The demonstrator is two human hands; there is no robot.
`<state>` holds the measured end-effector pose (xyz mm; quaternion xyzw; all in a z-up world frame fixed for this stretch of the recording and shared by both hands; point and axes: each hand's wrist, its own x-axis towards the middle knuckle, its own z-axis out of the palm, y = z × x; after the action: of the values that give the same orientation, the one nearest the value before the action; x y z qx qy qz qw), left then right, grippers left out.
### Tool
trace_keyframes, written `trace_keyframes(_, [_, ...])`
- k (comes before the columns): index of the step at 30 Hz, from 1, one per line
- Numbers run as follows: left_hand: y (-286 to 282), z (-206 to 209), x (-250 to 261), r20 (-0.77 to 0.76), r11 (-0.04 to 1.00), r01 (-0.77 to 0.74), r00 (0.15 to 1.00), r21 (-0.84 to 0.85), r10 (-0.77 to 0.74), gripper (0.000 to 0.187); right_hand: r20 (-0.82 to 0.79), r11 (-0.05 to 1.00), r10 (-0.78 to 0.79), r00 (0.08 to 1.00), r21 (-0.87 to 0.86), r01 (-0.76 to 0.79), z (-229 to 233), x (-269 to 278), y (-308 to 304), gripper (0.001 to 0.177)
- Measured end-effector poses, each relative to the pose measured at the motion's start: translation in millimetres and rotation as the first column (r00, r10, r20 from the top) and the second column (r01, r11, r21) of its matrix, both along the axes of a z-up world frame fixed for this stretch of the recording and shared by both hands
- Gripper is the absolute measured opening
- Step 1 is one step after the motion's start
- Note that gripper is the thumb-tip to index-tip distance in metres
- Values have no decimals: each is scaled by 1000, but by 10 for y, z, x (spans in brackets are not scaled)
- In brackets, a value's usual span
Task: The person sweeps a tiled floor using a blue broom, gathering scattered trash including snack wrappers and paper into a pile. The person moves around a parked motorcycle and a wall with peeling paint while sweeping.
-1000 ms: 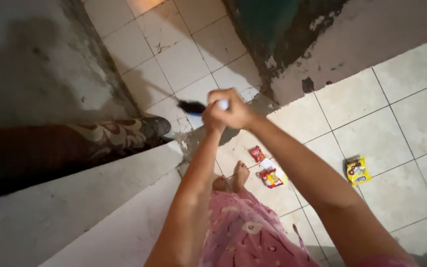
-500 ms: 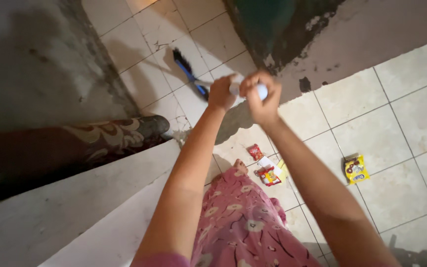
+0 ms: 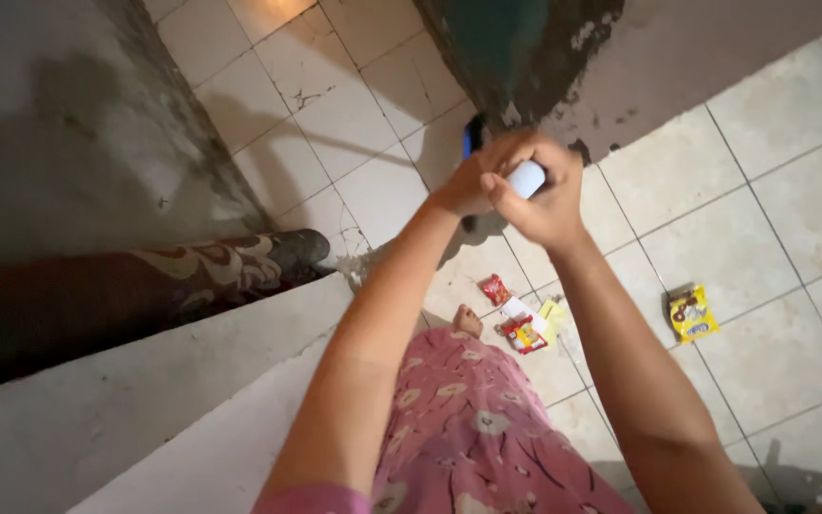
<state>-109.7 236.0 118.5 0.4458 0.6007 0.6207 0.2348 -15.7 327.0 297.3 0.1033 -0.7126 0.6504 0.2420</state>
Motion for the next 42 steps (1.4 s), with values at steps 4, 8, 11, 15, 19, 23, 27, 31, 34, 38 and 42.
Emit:
trace_keyframes(4, [-12, -138, -94, -90, 1000, 4, 996, 24, -2, 42, 88, 988, 73, 993, -145, -59, -88, 59, 72, 24])
trace_keyframes(8, [74, -790, 326, -86, 784, -136, 991, -605, 106, 35, 204, 982, -164, 965, -57, 178, -723, 283, 63, 21])
trace_keyframes(11, [297, -1084, 880, -158, 924, -312, 946, -222, 281, 31, 150, 967, -255, 955, 30, 254, -955, 569, 183, 17])
trace_keyframes(15, [600, -891, 1276, -79, 879, -206, 978, -429, 191, 26, 203, 942, -318, 926, -45, 333, -793, 1042, 347, 13])
trace_keyframes(19, [518, -320, 1340, -249, 896, -247, 955, -368, 161, 15, 197, 922, -315, 928, -168, 349, -260, 1220, 232, 14])
trace_keyframes(23, [276, 96, 1425, -261, 853, -353, 928, -386, 266, 14, 14, 860, -448, 894, -266, 435, 86, 1287, -182, 17])
trace_keyframes(27, [-71, 252, 1497, -437, 820, -463, 848, -337, 299, 10, -9, 805, -494, 869, -384, 453, 82, 1357, -429, 15])
trace_keyframes(31, [-543, 133, 1561, -509, 703, -511, 826, -495, 242, 10, 5, 823, -389, 921, -448, 350, -233, 1566, -606, 19])
trace_keyframes(34, [-830, -201, 1586, -542, 671, -500, 823, -547, 172, 9, 72, 769, -390, 918, -524, 367, -525, 1635, -725, 19])
trace_keyframes(38, [-1206, -963, 1806, -470, 597, -407, 881, -691, 56, 11, 194, 753, -380, 904, -504, 424, -1091, 1765, -1009, 9])
trace_keyframes(42, [-1235, -1439, 2290, -356, 585, -368, 924, -723, 140, 11, 294, 841, -320, 901, -350, 413, -1424, 2201, -1002, 20])
